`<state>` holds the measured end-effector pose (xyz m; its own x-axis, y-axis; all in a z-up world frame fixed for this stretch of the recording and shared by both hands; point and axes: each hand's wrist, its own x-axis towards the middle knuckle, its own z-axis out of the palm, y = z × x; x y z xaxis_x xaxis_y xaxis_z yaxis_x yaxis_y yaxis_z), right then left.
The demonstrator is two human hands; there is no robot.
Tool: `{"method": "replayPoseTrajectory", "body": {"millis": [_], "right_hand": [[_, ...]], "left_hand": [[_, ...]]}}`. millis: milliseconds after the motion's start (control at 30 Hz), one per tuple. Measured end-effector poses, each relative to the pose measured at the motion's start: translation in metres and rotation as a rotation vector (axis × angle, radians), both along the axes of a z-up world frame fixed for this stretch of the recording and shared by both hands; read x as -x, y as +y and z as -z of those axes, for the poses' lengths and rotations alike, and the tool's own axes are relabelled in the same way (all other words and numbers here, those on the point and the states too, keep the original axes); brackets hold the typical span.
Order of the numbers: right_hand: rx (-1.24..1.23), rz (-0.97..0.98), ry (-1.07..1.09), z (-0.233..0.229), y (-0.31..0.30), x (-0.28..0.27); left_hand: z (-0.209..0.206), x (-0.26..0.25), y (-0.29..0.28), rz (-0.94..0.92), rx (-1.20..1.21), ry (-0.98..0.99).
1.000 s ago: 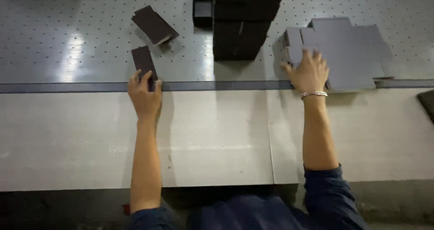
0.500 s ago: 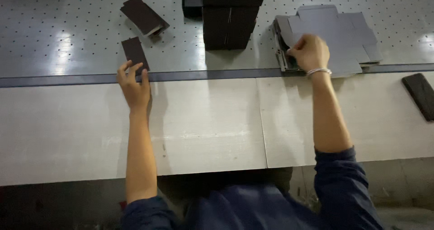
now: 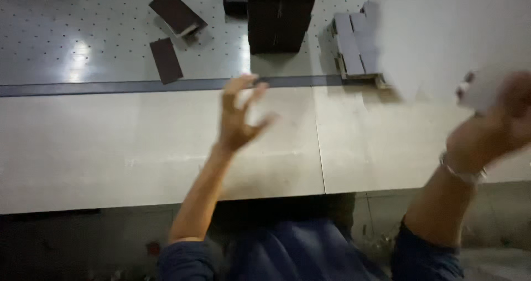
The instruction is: The person assembles small rectangular boxes from flat white cardboard sheets on a perforated metal workbench. They fold the flaps of the cardboard along pre-scored lines to form the box shape and then stack the finished boxes with others nearby.
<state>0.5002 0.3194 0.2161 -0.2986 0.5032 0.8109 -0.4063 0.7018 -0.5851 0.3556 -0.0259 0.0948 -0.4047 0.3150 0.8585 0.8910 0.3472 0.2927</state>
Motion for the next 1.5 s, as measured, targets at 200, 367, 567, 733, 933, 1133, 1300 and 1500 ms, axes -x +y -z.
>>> {"method": "replayPoseTrajectory", "body": {"millis": [200, 367, 567, 733, 933, 1133, 1300, 1500], "right_hand": [[0.849, -0.037, -0.184, 0.028, -0.033, -0.046], [0.154, -0.256, -0.506, 0.157, -0.024, -0.019], [-0.707, -0.73, -0.99, 0.156, -0.069, -0.03], [-0.962, -0.632, -1.19, 0.152, -0.08, -0.022], [-1.004, -0.579, -1.066, 0.155, -0.08, -0.012], [-1.029, -0.613, -1.08, 0.156, -0.079, -0.008], [-1.031, -0.593, -1.01, 0.169, -0.078, 0.006], [-0.952, -0.644, -0.927, 0.176, -0.076, 0.01]], "left_hand": [[-0.003, -0.092, 0.037, -0.095, 0.26, 0.332], [0.057, -0.083, -0.009, -0.136, 0.465, 0.082], [0.111, -0.094, -0.032, -0.172, 0.715, -0.174], [0.109, -0.09, -0.027, -0.17, 0.717, -0.193], [0.11, -0.084, -0.026, -0.174, 0.663, -0.231], [0.094, -0.081, -0.035, -0.139, 0.679, -0.314], [0.092, -0.074, -0.039, -0.068, 0.645, -0.439], [0.107, -0.071, -0.039, -0.123, 0.682, -0.37]]}}
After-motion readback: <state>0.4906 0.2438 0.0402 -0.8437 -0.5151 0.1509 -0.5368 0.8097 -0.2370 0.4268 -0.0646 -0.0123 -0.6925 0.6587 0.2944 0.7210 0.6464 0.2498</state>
